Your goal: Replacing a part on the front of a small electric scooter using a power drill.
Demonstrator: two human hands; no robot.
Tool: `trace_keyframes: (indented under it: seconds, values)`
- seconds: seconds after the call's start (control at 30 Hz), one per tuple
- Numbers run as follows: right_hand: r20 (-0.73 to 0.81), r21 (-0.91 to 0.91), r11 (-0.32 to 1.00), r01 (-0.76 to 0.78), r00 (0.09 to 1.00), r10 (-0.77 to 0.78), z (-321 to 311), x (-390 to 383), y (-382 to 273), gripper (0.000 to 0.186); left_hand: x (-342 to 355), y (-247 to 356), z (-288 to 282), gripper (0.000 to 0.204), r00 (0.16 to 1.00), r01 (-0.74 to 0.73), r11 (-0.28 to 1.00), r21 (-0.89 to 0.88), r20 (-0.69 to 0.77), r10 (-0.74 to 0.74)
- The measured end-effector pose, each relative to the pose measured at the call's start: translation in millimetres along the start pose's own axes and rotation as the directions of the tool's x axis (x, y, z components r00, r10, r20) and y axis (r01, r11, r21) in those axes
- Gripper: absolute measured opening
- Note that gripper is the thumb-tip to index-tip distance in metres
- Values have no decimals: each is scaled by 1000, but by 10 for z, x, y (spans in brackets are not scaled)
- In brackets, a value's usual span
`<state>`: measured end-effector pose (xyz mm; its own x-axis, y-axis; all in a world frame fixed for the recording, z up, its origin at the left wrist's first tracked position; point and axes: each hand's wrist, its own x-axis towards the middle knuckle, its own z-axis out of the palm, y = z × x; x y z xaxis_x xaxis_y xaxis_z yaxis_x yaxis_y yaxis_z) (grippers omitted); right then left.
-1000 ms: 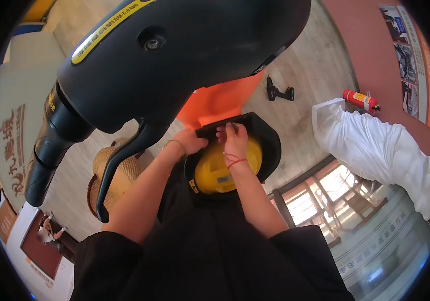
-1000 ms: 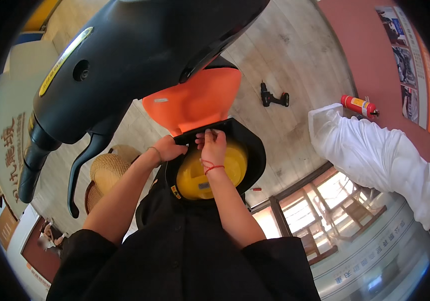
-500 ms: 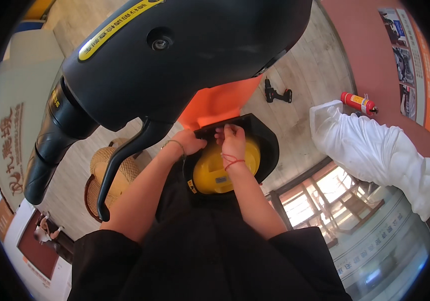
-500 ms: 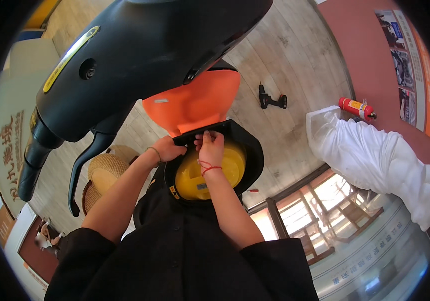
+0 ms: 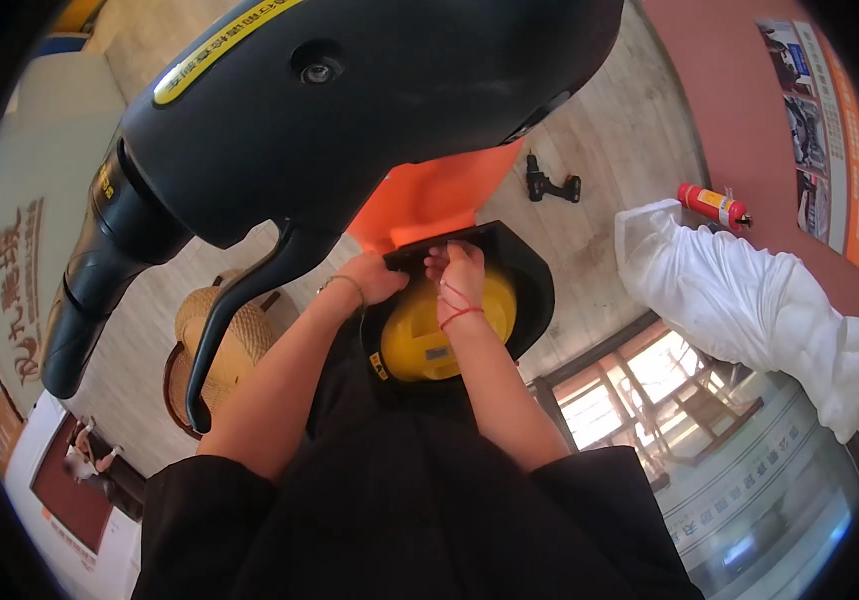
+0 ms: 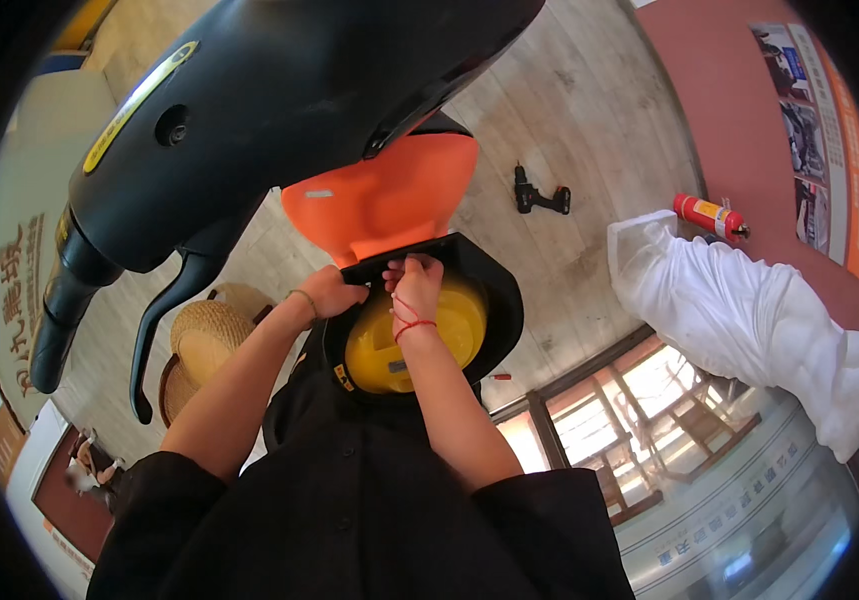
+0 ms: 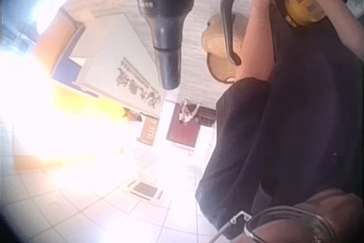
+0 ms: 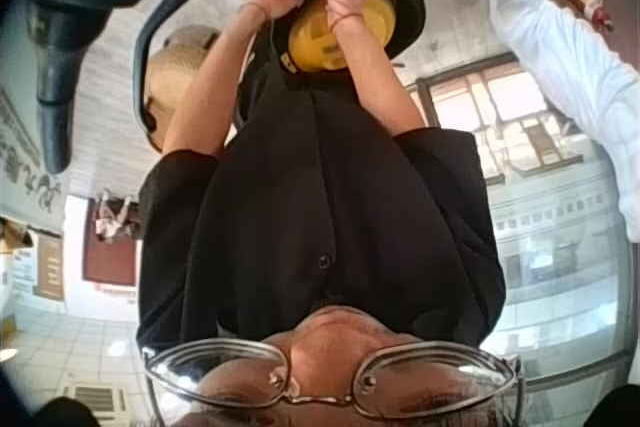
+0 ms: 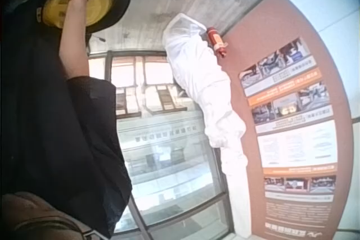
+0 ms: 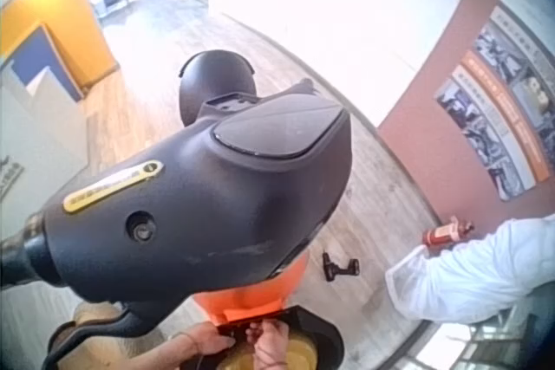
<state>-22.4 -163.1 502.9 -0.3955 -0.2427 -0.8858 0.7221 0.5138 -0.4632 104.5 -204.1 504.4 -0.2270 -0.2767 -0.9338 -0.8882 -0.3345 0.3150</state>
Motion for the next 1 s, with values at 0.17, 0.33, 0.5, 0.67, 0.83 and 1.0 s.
trace_keyframes:
  seconds: [0.17,0.33,0.5,0.67,0.83,1.0]
  values:
    - [159,-101,985,-137,976,152,-97,94,-69,16,42,-22,24,48,1000,-9,1000,16,-21,9]
    - [171,-77,990,-116,977,127,-108,56,-22,18,6,5,3,49,999,31,999,18,-14,-31]
    - [145,-128,983,130,983,-111,-71,49,45,26,59,-3,50,32,993,31,999,25,-112,-28]
    - [220,26,942,-336,921,322,-147,130,-90,31,-62,41,26,40,995,-46,997,-61,-91,41]
    - [290,-180,963,-199,925,245,-280,-96,-146,31,-203,-41,60,49,987,2,998,-66,-160,-13]
    - [545,-495,784,374,837,-55,-603,-489,-76,18,-496,-218,150,26,840,-412,761,-501,-531,106]
